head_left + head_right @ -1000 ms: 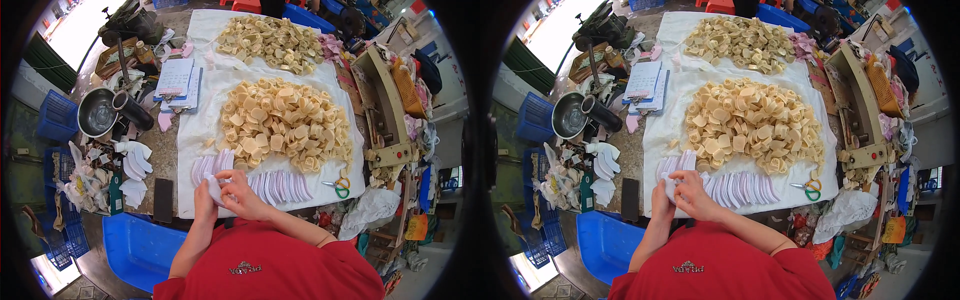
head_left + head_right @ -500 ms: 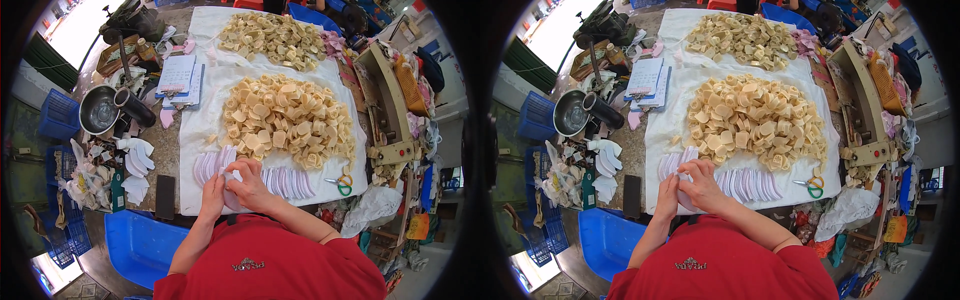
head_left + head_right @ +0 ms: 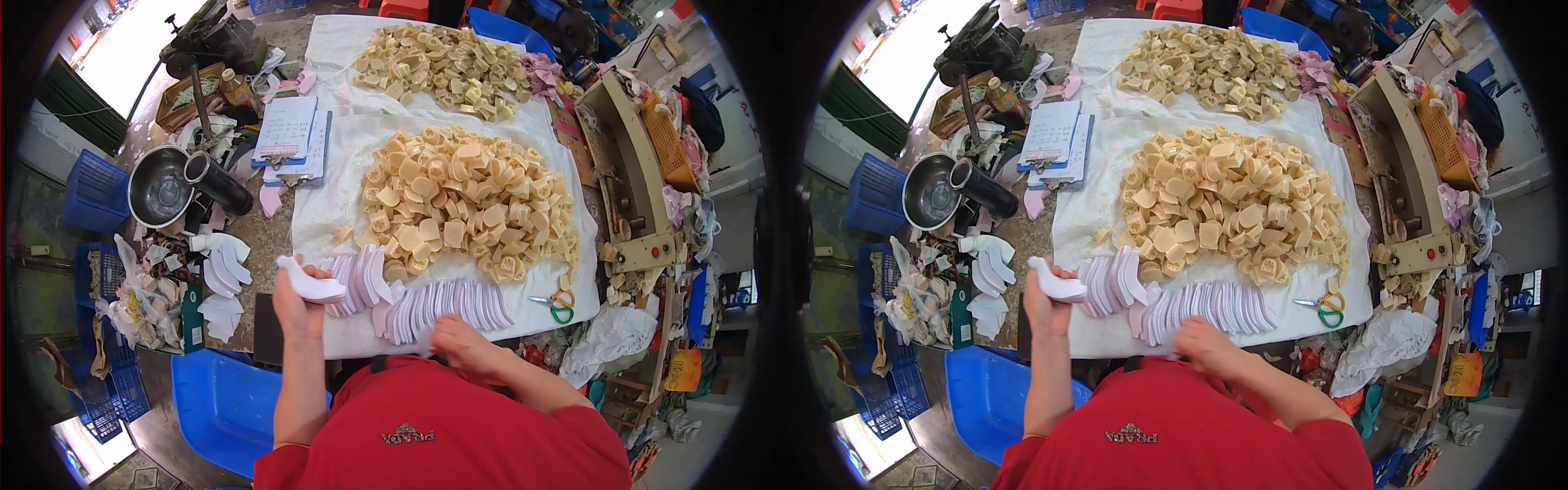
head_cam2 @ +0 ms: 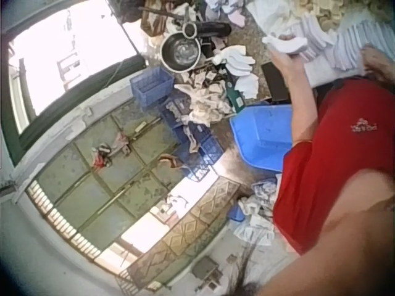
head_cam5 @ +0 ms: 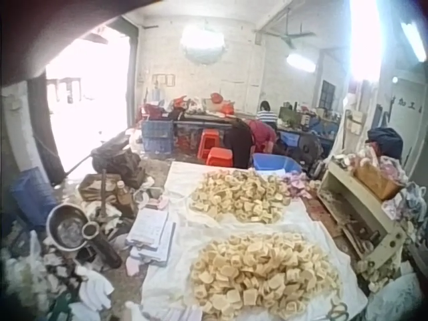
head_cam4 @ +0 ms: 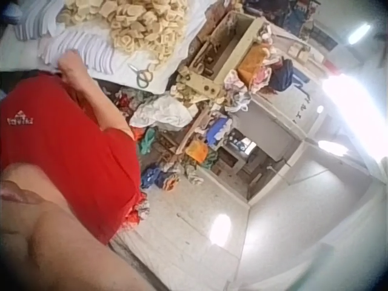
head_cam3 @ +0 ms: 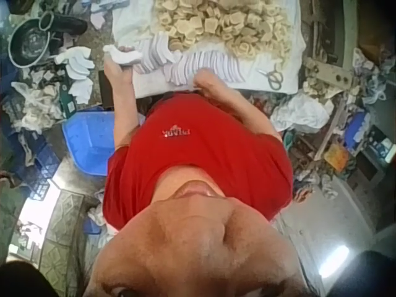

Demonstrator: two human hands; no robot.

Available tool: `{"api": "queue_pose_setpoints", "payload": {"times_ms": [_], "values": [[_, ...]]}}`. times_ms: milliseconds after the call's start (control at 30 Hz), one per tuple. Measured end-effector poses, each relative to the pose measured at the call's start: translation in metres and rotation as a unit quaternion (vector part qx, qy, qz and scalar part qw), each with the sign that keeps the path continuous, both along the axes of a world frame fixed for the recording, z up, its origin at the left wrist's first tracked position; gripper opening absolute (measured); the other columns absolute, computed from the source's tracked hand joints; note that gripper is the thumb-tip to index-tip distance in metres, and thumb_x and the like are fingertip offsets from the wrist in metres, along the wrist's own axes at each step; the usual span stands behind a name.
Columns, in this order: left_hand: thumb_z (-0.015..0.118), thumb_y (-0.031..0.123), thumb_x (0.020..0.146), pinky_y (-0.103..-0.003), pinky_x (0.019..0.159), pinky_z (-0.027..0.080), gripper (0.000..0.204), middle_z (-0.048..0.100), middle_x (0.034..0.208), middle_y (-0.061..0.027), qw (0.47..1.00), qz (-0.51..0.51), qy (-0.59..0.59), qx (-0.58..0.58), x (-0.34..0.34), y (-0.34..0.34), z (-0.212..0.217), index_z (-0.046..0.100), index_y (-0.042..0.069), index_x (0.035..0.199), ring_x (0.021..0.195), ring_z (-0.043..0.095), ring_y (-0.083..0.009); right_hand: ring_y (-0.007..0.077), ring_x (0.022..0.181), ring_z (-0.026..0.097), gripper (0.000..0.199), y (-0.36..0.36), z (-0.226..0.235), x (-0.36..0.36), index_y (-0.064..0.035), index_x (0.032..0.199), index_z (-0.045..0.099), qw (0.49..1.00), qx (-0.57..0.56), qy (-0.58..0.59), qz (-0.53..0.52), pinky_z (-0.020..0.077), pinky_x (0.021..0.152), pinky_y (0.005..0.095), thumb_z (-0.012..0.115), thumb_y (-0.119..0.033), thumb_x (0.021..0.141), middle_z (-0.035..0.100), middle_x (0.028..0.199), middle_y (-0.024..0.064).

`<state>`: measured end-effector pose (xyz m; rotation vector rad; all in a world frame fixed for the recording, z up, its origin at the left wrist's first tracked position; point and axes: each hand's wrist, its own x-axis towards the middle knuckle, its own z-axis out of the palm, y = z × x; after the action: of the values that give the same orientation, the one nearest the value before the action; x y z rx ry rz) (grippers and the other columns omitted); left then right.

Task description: The person is sorting and counting pink and white striped shoe components on a workbench in a factory setting.

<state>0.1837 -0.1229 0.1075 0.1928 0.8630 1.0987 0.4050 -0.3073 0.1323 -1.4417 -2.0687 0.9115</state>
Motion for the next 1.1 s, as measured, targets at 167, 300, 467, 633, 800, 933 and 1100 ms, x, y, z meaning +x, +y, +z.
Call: {"api": "queue_pose_setpoints", "payload": {"times_ms": [167,300,467,633,800,933,1100], "values": [[0.032,0.031,0.095,-0.038,0.071,0.048,0.039,0.057,0.079,-0.012,0.997,-0.052,0.015,0.054,-0.005,0.009,0.023,0.04,0.0,0.119,0.071,0.058,-0.0252,0.0305,0.106,0.053,0.056,-0.148,-0.048,0.063,-0.0235,0.121,0.05,0.808,-0.461,-0.333,0.152,0.0345,0.092,0.054,0.065,-0.026,0.067,0.058,0.11,0.0083],[0.037,0.02,0.093,-0.038,0.076,0.048,0.031,0.057,0.084,-0.0115,0.984,-0.158,-0.001,0.079,0.016,-0.012,0.028,0.039,0.001,0.118,0.079,0.058,-0.0242,0.0344,0.094,0.056,0.026,-0.097,-0.036,0.054,-0.007,0.096,0.057,0.896,-0.421,-0.138,-0.021,0.0431,0.08,0.0434,0.06,-0.024,0.077,0.059,0.094,0.0166],[0.04,0.009,0.089,-0.034,0.078,0.048,0.03,0.058,0.095,-0.0133,0.94,-0.3,0.076,0.142,0.04,-0.038,0.032,0.038,0.0,0.117,0.089,0.057,-0.0198,0.0315,0.081,0.054,0.015,0.037,0.018,-0.004,-0.0024,0.091,0.056,0.96,0.001,0.068,-0.27,0.0444,0.071,0.038,0.061,-0.012,0.08,0.057,0.083,0.0136],[0.041,0.006,0.092,-0.026,0.079,0.048,0.037,0.052,0.113,-0.0096,0.96,-0.23,0.049,0.154,0.047,-0.051,0.047,0.034,0.0,0.127,0.095,0.055,-0.0161,0.0288,0.082,0.054,0.023,0.084,0.028,-0.056,-0.0019,0.095,0.058,0.95,0.109,0.144,-0.254,0.0442,0.071,0.036,0.066,-0.01,0.076,0.057,0.088,0.012],[0.04,0.005,0.092,-0.031,0.08,0.047,0.033,0.053,0.109,-0.0088,0.966,-0.226,0.033,0.121,0.031,-0.06,0.021,0.037,0.0,0.125,0.094,0.054,-0.0154,0.0304,0.085,0.053,0.03,0.084,0.016,-0.063,-0.0007,0.099,0.056,0.963,0.081,0.112,-0.231,0.0437,0.073,0.0373,0.068,-0.012,0.074,0.057,0.09,0.0134],[0.042,0.004,0.09,-0.03,0.076,0.048,0.03,0.055,0.103,-0.0076,0.952,-0.283,0.015,0.116,0.016,-0.058,0.019,0.042,-0.001,0.12,0.083,0.056,-0.0132,0.0314,0.085,0.053,0.034,0.081,0.009,-0.065,0.0005,0.102,0.055,0.965,0.104,0.099,-0.219,0.0435,0.074,0.0382,0.069,-0.012,0.073,0.057,0.089,0.014],[0.05,0.003,0.087,-0.027,0.076,0.047,0.024,0.059,0.098,-0.0075,0.952,-0.23,0.14,0.148,0.021,-0.055,0.026,0.049,-0.004,0.11,0.085,0.057,-0.0111,0.0311,0.085,0.053,0.038,0.087,0.016,-0.062,0.0018,0.104,0.055,0.974,0.085,0.085,-0.192,0.0437,0.075,0.0377,0.069,-0.011,0.072,0.057,0.088,0.0143]]}}
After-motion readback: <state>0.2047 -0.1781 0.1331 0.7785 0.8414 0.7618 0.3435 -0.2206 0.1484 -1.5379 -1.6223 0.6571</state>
